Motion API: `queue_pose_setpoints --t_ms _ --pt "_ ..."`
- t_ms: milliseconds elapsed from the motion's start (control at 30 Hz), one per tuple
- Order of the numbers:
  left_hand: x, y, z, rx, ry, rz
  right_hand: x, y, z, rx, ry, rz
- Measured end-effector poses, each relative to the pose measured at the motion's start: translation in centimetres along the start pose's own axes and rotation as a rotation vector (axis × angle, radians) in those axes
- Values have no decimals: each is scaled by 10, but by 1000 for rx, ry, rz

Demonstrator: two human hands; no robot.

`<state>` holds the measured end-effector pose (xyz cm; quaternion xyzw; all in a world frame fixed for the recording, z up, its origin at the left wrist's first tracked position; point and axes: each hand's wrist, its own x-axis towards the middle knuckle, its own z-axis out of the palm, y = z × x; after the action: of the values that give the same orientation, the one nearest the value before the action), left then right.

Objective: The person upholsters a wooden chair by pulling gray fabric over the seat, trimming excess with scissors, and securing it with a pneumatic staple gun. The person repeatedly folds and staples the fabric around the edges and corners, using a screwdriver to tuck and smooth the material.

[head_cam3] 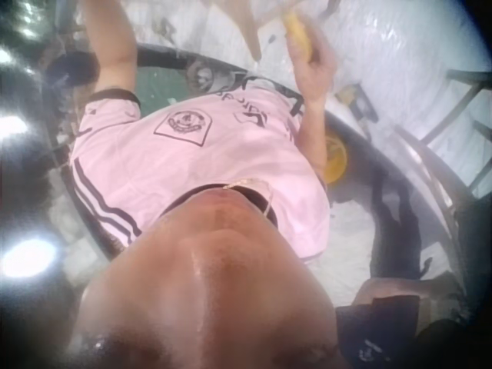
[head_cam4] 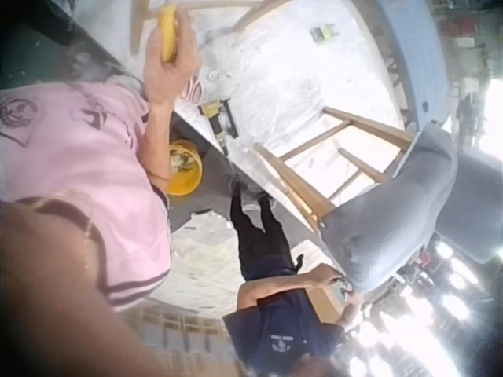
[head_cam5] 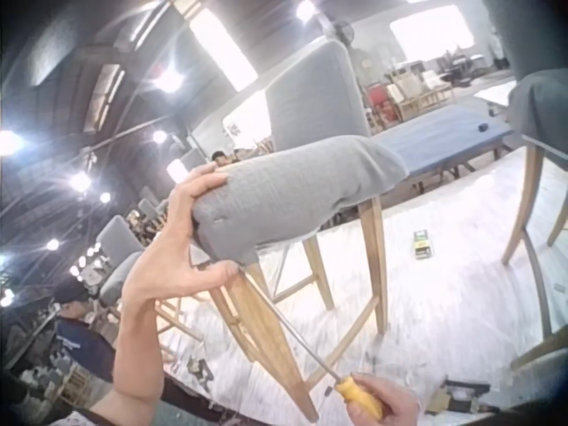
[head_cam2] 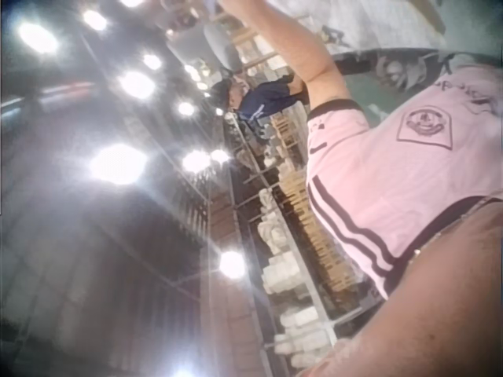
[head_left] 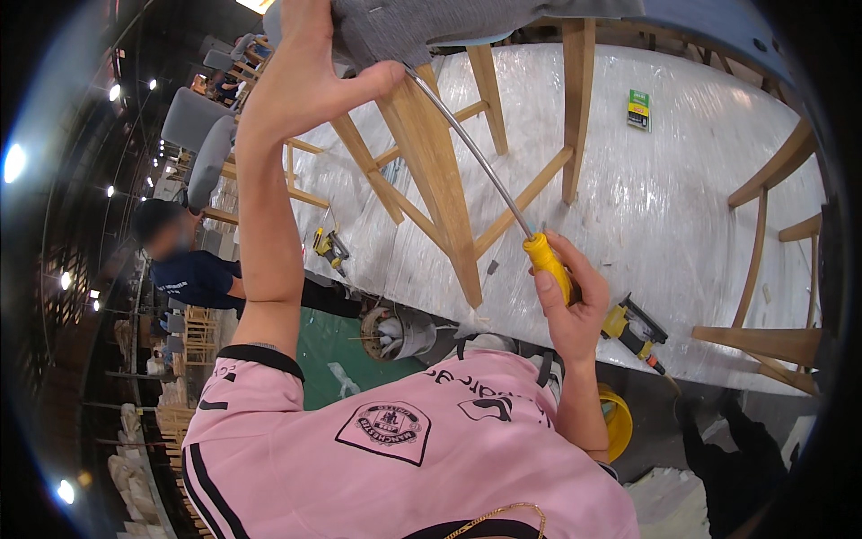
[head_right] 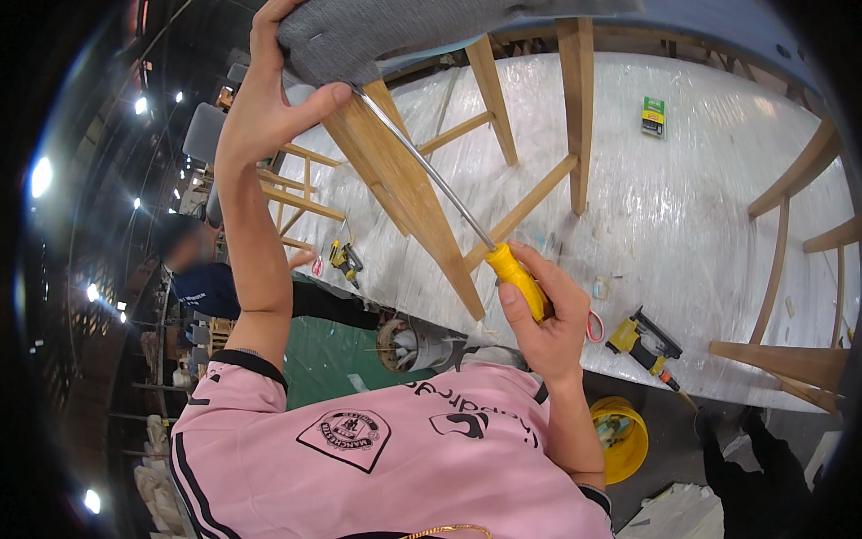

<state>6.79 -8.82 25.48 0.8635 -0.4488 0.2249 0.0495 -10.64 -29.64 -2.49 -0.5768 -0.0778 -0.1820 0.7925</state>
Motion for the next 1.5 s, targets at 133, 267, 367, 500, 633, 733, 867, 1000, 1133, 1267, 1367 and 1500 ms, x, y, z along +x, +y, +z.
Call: queue_pose_setpoints --t_ms 133,267,367,500,633,733,867,1000,1133,1267,1367,1500 --pt "-1 0 0 35 -10 6 -2 -7 -1 -139 8 -72" --pt "-1 8 -2 73 -16 8 -2 -10 2 -113 18 -82" --pt "-4 12 0 48 5 -9 -5 1 8 -84 34 -91" --pt "-9 13 -1 59 24 -14 -10 23 29 -1 73 -98" --pt "-9 14 0 46 23 -42 -15 39 45 206 76 114" --pt "-9 15 -2 80 23 -6 -8 46 55 6 150 -184" --pt "-9 13 -1 52 21 6 -10 61 64 256 100 19" --pt "-8 7 1 -13 27 13 -8 55 83 250 171 -82" --pt "-6 -3 5 -27 39 1 -6 51 70 234 127 -44" --pt "-11 -10 4 -39 43 28 -17 48 23 108 13 -21" --pt "-10 -8 8 -34 51 14 -26 40 10 182 167 165" --pt "-19 -7 10 -111 77 -58 -7 26 16 123 105 -42"
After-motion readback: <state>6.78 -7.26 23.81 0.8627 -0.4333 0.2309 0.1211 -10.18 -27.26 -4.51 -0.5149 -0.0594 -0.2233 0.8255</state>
